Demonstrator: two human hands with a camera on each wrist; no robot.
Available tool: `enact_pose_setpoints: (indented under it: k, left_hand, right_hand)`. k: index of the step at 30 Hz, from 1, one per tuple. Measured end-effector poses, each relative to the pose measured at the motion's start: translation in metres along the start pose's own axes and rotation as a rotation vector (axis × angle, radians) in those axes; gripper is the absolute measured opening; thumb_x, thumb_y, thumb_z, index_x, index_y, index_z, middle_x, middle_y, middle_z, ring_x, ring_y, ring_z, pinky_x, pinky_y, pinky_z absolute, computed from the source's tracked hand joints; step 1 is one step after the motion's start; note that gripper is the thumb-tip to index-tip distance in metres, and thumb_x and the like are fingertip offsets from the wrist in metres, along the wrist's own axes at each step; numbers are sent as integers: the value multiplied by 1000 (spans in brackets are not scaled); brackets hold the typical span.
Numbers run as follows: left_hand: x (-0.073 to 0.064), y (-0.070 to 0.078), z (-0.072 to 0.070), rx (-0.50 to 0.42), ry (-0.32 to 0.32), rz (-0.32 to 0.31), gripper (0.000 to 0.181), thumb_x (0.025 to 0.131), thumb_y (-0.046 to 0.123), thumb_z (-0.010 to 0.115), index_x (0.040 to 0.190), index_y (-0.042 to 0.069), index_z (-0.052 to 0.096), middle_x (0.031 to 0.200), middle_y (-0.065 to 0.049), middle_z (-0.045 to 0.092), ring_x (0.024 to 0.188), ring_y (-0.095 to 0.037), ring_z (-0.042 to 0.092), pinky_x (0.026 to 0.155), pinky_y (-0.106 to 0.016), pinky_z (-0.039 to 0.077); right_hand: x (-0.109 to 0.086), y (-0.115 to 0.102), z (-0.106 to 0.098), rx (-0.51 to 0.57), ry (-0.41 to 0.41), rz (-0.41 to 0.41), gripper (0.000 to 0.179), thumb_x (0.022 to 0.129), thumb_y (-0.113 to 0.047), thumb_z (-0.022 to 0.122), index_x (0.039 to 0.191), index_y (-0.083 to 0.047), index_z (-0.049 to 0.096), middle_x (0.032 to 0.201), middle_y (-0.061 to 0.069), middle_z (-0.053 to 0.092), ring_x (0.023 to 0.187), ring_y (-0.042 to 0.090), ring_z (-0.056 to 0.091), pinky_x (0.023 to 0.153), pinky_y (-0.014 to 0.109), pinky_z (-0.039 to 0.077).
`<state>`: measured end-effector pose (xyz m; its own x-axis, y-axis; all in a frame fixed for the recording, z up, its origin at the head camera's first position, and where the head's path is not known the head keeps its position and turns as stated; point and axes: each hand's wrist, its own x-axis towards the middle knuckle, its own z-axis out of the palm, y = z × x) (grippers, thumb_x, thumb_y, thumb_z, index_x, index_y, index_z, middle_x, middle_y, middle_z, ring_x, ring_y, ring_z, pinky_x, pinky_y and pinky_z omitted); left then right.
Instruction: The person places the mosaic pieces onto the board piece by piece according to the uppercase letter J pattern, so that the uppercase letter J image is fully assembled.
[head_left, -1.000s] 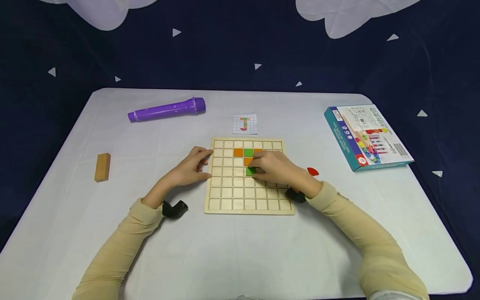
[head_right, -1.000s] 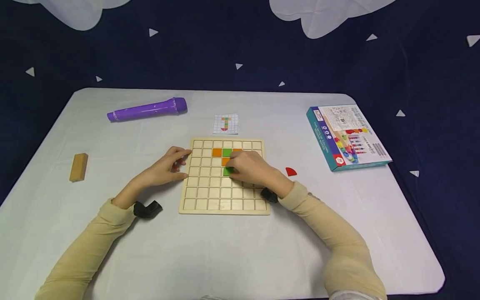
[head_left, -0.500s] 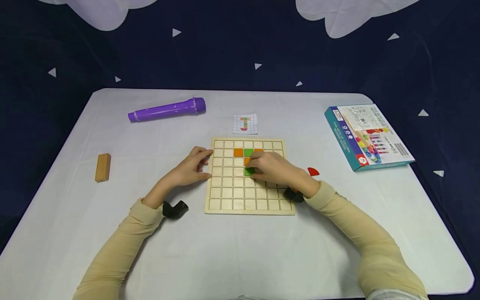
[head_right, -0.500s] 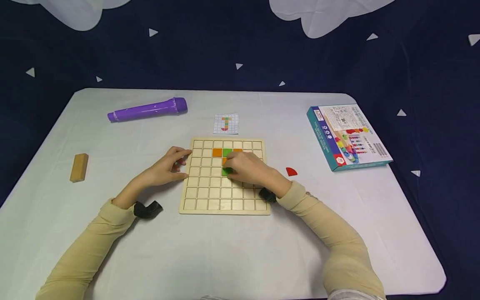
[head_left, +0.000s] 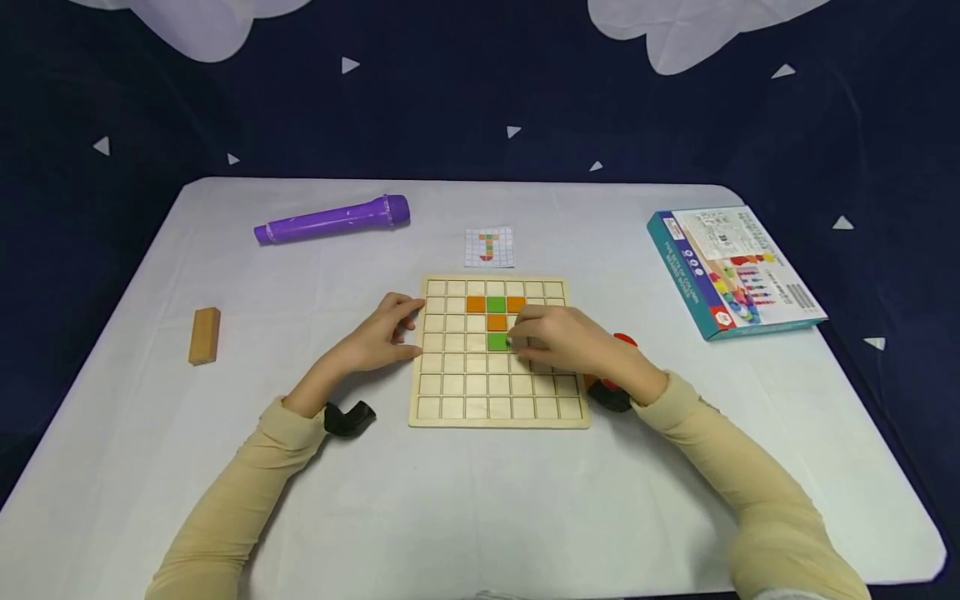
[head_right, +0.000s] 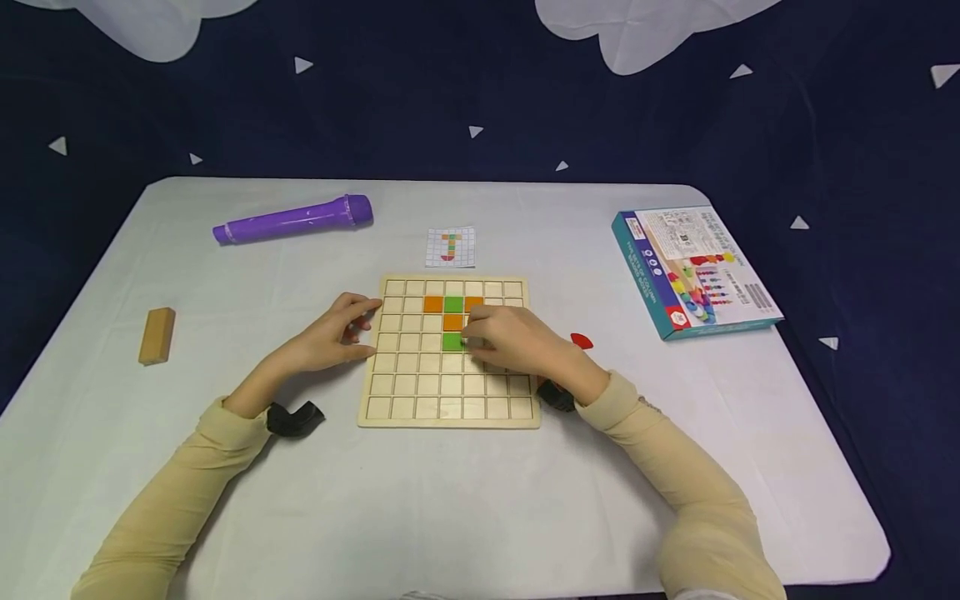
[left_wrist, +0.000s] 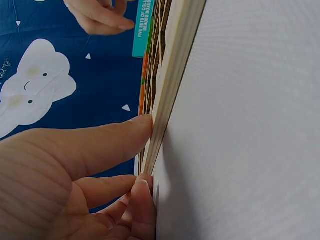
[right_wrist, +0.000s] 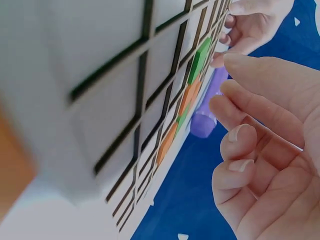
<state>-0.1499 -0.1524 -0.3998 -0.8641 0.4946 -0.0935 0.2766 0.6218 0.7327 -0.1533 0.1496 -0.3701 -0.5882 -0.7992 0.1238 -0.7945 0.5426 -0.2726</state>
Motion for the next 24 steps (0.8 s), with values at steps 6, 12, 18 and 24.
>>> enact_pose_setpoints:
  k: [6, 12, 18, 24]
  left_hand:
    - [0, 0, 0, -3, -1, -6, 73, 82, 7, 67, 143, -7, 30, 125, -20, 38, 94, -22, 46, 80, -29, 43]
    - [0, 1, 1, -4, -3, -11, 72, 82, 7, 67, 143, -7, 30, 125, -21, 38, 95, -22, 46, 79, -28, 42]
    - [1, 0, 1, -1, -6, -13, 73, 82, 7, 67, 143, -7, 29, 126, -21, 37, 95, -23, 46, 80, -29, 43]
    - [1, 0, 0, 0, -3, -15, 73, 82, 7, 68, 143, -7, 29, 127, -21, 37, 96, -23, 47, 80, -30, 43]
  right_hand:
    - [-21, 4, -6, 7, 27, 34, 17, 79, -11, 73, 95, -7, 73, 93, 4, 66, 77, 13, 60, 70, 28, 52]
    - [-43, 5, -11, -1, 37, 83, 19, 78, -14, 74, 95, -7, 73, 93, 3, 66, 80, 13, 62, 70, 29, 53]
    - [-62, 8, -12, -24, 60, 121, 17, 79, -11, 73, 95, -7, 73, 93, 2, 67, 82, 11, 63, 70, 28, 53]
    - [-73, 10, -10, -40, 58, 141, 16, 79, -12, 73, 94, -8, 74, 90, 1, 67, 82, 10, 63, 70, 28, 53]
